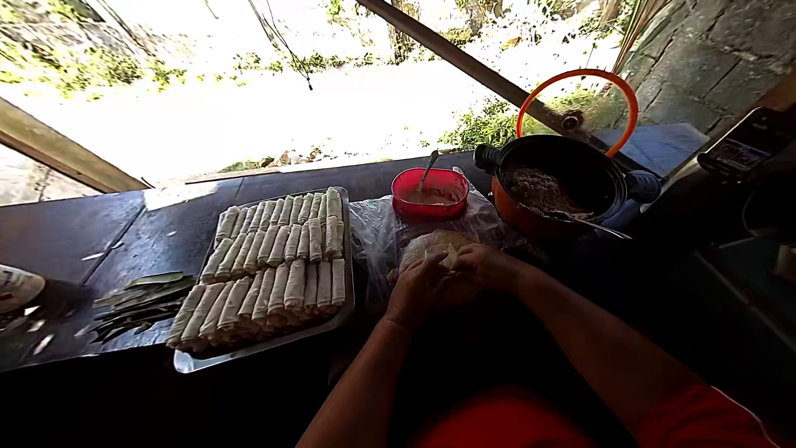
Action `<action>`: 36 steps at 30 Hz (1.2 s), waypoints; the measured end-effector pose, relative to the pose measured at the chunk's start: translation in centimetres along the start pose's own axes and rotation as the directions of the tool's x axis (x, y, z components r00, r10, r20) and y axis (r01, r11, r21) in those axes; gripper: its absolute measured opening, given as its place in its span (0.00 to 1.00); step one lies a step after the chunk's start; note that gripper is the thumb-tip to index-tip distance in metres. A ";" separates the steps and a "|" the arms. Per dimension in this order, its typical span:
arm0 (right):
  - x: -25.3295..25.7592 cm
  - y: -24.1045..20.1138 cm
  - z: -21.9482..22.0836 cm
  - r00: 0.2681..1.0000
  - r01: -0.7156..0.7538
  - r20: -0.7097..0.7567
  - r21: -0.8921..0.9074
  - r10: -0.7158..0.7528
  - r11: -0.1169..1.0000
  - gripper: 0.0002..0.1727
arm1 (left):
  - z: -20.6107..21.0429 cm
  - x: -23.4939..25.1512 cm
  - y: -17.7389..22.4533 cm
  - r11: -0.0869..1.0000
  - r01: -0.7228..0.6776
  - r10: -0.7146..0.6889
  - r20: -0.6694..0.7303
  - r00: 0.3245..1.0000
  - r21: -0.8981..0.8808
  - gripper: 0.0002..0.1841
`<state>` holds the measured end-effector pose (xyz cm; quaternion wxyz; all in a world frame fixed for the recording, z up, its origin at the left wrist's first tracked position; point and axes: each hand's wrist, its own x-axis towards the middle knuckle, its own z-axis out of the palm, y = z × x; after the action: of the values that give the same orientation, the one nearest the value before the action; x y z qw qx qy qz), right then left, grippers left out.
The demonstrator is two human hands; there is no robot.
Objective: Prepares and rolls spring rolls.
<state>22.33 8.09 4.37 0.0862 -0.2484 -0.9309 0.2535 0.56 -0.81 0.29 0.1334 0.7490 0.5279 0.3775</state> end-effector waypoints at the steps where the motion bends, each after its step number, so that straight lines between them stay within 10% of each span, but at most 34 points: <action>1: -0.2 0.1 0.2 1.000 0.004 -0.028 0.000 -0.004 1.000 0.16 | 0.1 0.0 -0.1 1.000 0.000 0.000 -0.007 1.000 -0.002 0.24; 10: -1.3 0.0 1.1 0.980 0.018 -0.199 0.033 -0.011 0.999 0.14 | 0.4 -0.3 -0.2 0.999 0.030 -0.029 -0.045 0.999 0.017 0.24; 36: 0.7 0.2 -2.0 0.994 -0.022 -0.105 0.068 0.029 0.997 0.17 | 0.4 -0.5 -0.3 0.994 -0.001 0.010 -0.076 0.997 0.109 0.21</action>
<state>22.40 9.42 6.04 0.1402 -0.2704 -0.9128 0.2720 0.54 -1.05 -0.37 0.0710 0.7416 0.5503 0.3770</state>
